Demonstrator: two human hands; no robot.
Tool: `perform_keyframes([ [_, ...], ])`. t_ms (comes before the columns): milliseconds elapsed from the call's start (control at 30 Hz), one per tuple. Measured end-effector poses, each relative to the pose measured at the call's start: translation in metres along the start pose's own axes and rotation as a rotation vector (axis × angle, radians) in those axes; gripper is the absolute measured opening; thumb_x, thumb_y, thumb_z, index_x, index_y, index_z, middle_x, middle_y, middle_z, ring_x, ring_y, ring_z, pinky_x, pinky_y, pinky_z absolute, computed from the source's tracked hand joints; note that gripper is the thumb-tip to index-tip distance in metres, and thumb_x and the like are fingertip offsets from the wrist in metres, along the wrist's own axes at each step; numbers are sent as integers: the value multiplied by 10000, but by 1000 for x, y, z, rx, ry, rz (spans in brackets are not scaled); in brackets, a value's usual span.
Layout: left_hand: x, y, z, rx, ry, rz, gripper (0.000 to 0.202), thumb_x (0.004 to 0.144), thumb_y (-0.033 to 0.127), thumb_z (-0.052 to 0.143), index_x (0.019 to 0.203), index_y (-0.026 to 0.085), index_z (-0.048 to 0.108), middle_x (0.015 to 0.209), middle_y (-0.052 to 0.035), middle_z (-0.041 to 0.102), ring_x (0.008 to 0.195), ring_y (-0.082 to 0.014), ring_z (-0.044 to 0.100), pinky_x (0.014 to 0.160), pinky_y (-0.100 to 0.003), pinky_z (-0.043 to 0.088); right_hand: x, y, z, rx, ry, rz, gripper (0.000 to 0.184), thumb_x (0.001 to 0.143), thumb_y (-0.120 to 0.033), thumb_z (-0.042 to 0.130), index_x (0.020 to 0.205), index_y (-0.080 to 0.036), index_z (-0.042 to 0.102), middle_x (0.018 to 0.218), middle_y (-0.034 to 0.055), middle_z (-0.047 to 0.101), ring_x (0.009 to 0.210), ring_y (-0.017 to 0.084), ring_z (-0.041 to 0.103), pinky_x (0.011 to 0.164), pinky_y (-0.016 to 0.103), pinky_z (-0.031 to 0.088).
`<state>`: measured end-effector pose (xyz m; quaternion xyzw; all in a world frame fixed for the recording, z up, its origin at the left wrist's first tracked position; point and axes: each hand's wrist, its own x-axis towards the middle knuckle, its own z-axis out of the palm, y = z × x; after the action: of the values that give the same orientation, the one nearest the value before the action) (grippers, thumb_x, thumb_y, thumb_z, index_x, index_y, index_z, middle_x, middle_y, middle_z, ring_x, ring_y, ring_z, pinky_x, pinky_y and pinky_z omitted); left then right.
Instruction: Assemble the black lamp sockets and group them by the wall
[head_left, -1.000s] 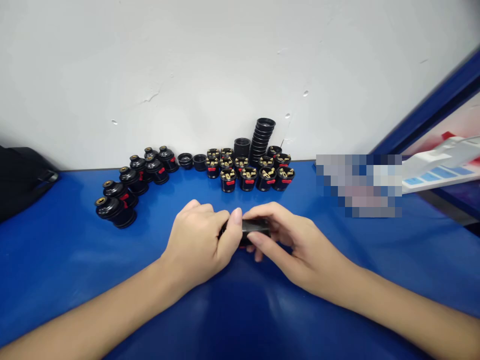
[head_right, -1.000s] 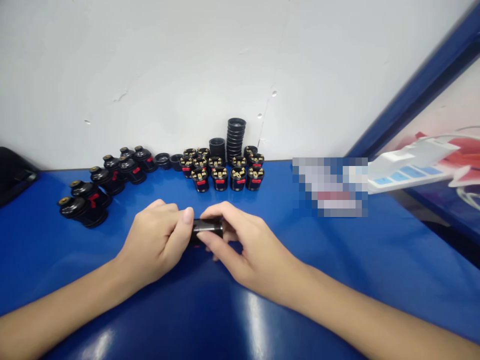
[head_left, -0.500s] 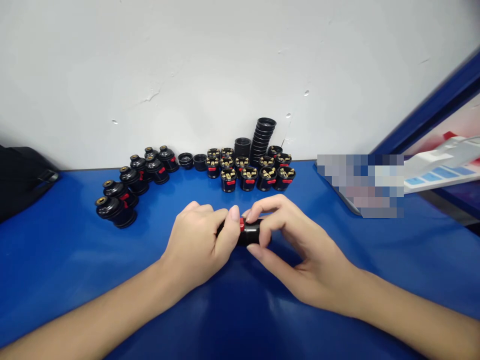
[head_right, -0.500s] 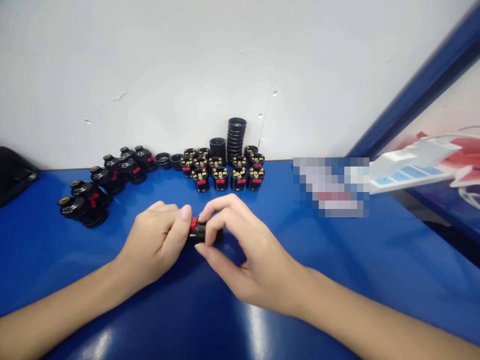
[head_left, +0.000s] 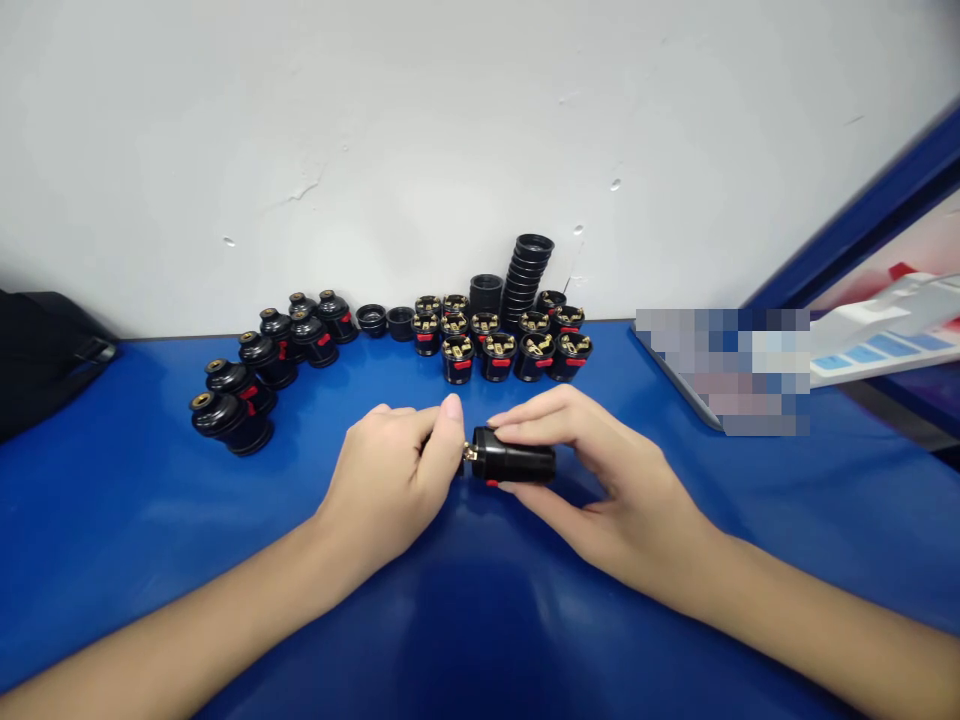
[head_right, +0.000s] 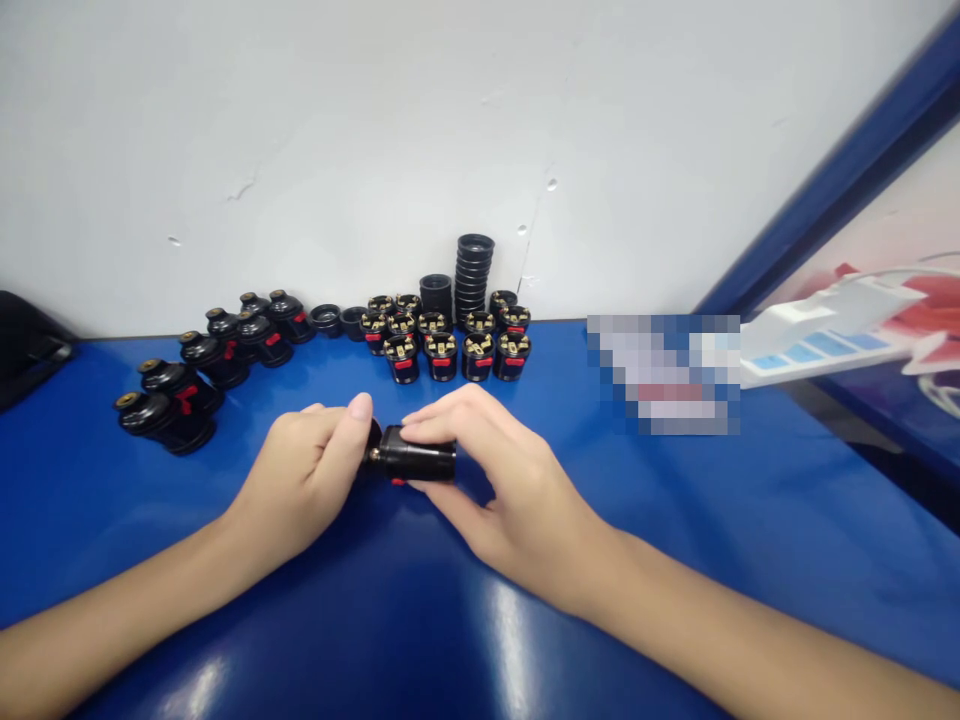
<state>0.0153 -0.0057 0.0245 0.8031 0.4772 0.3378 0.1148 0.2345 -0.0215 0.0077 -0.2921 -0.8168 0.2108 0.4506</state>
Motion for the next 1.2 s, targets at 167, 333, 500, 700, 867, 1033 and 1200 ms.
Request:
perform_keyframes([
  [167, 6, -5, -9, -161, 32, -158, 529, 1125, 458, 378, 720, 209, 608, 627, 18, 620, 584, -134, 584, 574, -288, 425, -1, -2, 1, -35, -4, 108, 471, 973, -113, 710, 1391, -264, 554, 1232, 84, 704, 1134, 239, 718, 1003, 433, 616],
  [333, 19, -23, -16, -361, 181, -196, 279, 1043, 484, 615, 1103, 218, 673, 944, -31, 760, 852, -177, 739, 783, -283, 592, 1, -3, 0, -89, -19, 121, 516, 999, -142, 672, 1483, -245, 527, 1268, 88, 686, 1168, 228, 699, 1036, 396, 593],
  [500, 37, -41, -37, -410, 247, -164, 456, 973, 488, 742, 1341, 263, 594, 1028, -60, 738, 991, -224, 785, 865, -333, 622, 3, -3, -1, -108, -43, 109, 443, 1008, -137, 663, 1435, -230, 591, 1297, 100, 689, 1200, 229, 685, 1053, 389, 579],
  [700, 56, -57, -72, -207, 201, -123, 360, 910, 500, 827, 1139, 286, 651, 994, -2, 739, 841, -184, 742, 733, -312, 577, 2, -3, -1, -54, -59, 169, 330, 989, -173, 705, 1299, -249, 622, 1237, 78, 712, 1090, 224, 724, 977, 391, 631],
  [867, 80, -78, -87, 239, 144, -3, 344, 872, 497, 859, 851, 202, 683, 823, 27, 687, 824, -168, 656, 857, -328, 537, 2, -1, 0, -49, -89, 194, 316, 975, -175, 721, 1266, -257, 631, 1202, 79, 728, 1060, 242, 733, 958, 431, 650],
  [1033, 109, -98, -84, 356, 37, 3, 293, 789, 398, 894, 680, 237, 675, 759, -19, 662, 716, -207, 622, 777, -362, 501, 2, 0, -1, -105, -93, 148, 360, 984, -168, 716, 1311, -268, 605, 1259, 95, 702, 1161, 267, 707, 1015, 470, 628],
  [1200, 120, -113, -69, 380, 65, 79, 269, 745, 299, 886, 632, 234, 651, 942, -82, 654, 803, -246, 600, 809, -415, 506, 1, -3, -3, -161, -60, 73, 450, 954, -151, 737, 1349, -264, 552, 1326, 128, 572, 1258, 289, 636, 1084, 505, 588],
])
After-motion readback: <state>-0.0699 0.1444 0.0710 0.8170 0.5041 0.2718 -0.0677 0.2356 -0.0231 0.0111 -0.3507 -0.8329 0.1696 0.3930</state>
